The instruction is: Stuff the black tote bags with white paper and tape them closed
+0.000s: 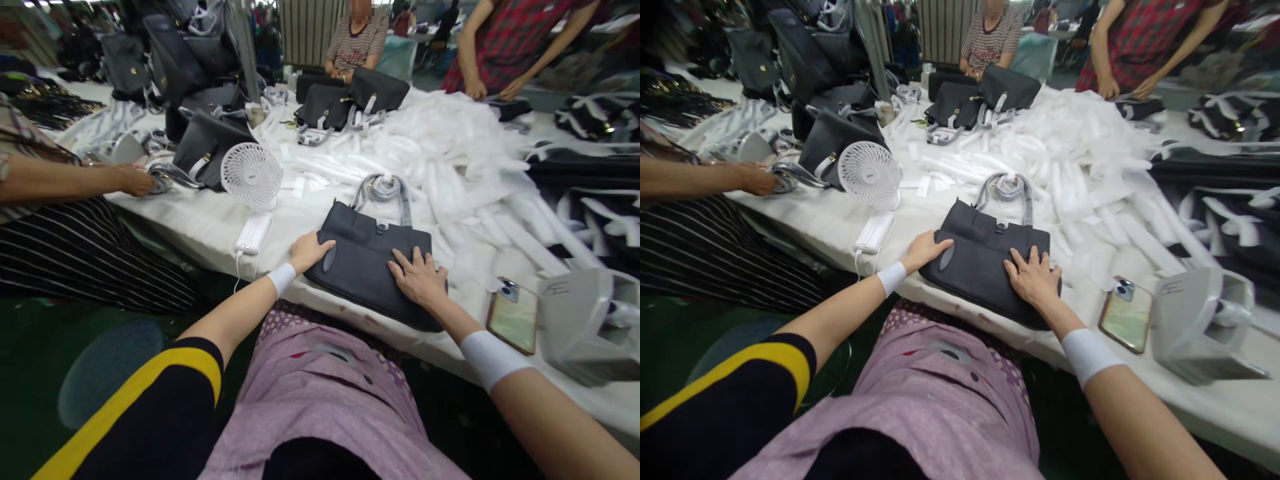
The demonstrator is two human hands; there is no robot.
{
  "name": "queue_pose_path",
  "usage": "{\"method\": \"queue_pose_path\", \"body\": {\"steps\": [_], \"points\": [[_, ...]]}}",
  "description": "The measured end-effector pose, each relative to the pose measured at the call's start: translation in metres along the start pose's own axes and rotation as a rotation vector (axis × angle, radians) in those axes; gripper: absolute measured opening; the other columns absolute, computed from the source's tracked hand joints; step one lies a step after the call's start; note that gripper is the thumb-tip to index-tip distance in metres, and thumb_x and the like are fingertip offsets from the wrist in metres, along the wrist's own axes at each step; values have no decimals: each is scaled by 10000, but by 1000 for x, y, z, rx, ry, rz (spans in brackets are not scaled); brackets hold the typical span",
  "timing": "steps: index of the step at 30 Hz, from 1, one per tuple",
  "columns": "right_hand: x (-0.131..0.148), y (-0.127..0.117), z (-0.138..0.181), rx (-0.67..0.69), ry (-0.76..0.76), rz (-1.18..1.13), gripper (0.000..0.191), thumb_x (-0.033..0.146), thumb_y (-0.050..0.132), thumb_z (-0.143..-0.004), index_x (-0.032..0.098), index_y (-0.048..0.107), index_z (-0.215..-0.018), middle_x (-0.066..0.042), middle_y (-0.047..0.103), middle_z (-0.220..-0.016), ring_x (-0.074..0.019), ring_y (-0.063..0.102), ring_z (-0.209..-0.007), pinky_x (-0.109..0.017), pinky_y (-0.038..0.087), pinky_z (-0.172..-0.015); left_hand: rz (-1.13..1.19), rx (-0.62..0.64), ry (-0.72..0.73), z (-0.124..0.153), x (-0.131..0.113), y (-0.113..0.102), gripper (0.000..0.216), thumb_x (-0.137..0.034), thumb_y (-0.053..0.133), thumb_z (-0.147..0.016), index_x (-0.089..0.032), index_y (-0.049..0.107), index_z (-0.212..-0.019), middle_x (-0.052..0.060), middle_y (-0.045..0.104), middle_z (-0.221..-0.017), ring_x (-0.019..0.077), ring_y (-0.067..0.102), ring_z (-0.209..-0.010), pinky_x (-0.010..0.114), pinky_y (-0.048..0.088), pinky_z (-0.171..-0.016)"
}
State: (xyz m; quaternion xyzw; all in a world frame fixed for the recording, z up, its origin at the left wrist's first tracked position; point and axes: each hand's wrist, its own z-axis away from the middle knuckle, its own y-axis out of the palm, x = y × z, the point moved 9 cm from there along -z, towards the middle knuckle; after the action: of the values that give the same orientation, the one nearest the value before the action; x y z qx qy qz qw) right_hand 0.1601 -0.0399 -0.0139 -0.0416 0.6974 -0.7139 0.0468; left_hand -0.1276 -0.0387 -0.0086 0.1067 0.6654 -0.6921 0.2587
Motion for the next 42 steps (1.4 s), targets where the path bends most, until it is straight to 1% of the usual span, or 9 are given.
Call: {"method": "queue_pose_path", "body": {"steps": [5, 8, 11, 15, 21, 30, 36, 39, 42], "points": [[-3, 1, 1, 30, 22, 40, 576, 600, 220, -938, 361, 325, -1450, -163, 256, -1533, -438, 276, -1345, -665, 280, -965, -272, -245, 439, 24, -77, -17, 578, -466, 528, -889, -205, 423, -1394, 200, 478, -1366, 376, 349, -1318, 615, 122, -1082], [-6, 3, 0, 65, 21, 70, 587, 599, 169, -941, 365, 283, -1466, -150, 233, -1546, -429, 270, -1354, -659, 296, -967, -373, -112, 786, 37, -119, 16, 608, -574, 442, -895, -304, 365, -1434, 127, 349, -1493, 385, 215, -1393, 647, 56, -1089], [-7, 8, -3, 100, -28, 119, 605, 615, 181, -933, 363, 247, -1478, -154, 224, -1549, -441, 280, -1347, -672, 293, -964, -439, 53, 928, 38, -128, 52, 678, -695, 334, -869, -347, 326, -1452, 96, 313, -1522, 420, 202, -1391, 664, 113, -1070], [-6, 10, -3, 50, -107, 155, 607, 624, 249, -925, 358, 277, -1470, -176, 269, -1527, -458, 295, -1336, -703, 244, -971, -441, 94, 957, 33, -118, 71, 720, -717, 267, -869, -333, 265, -1479, 111, 297, -1529, 425, 216, -1385, 652, 162, -1059], [-3, 0, 8, -181, -179, 49, 534, 505, 357, -951, 254, 408, -1419, -171, 285, -1526, -367, 311, -1350, -572, 255, -1043, -380, 52, 980, 35, -115, 72, 700, -686, 265, -890, -305, 279, -1477, 122, 302, -1521, 388, 215, -1398, 613, 153, -1088], [-8, -14, 16, -374, -154, -167, 408, 365, 450, -916, 131, 600, -1215, -180, 531, -1347, -298, 473, -1244, -472, 345, -1035, -340, 36, 992, 35, -117, 75, 677, -658, 287, -904, -283, 307, -1467, 132, 327, -1506, 349, 269, -1384, 582, 180, -1096], [-80, -33, -7, -527, 120, -359, 423, 211, 346, -899, 120, 604, -1221, -176, 519, -1355, -282, 489, -1234, -440, 399, -1029, -331, -2, 993, 39, -118, 74, 666, -655, 273, -909, -292, 311, -1466, 125, 358, -1491, 334, 317, -1362, 555, 212, -1088], [-118, -26, -25, -413, 164, -197, 401, 240, 444, -872, 180, 621, -1227, -173, 432, -1432, -361, 475, -1227, -524, 415, -985, -325, -20, 995, 40, -119, 74, 671, -662, 274, -905, -295, 315, -1464, 122, 376, -1481, 331, 332, -1353, 546, 215, -1087], [-133, 3, -39, -195, -8, -84, 380, 282, 448, -903, 226, 614, -1240, -144, 455, -1428, -344, 479, -1237, -501, 423, -985, -322, -21, 996, 39, -120, 76, 675, -668, 279, -901, -302, 304, -1468, 116, 365, -1491, 327, 325, -1358, 540, 207, -1091]]}}
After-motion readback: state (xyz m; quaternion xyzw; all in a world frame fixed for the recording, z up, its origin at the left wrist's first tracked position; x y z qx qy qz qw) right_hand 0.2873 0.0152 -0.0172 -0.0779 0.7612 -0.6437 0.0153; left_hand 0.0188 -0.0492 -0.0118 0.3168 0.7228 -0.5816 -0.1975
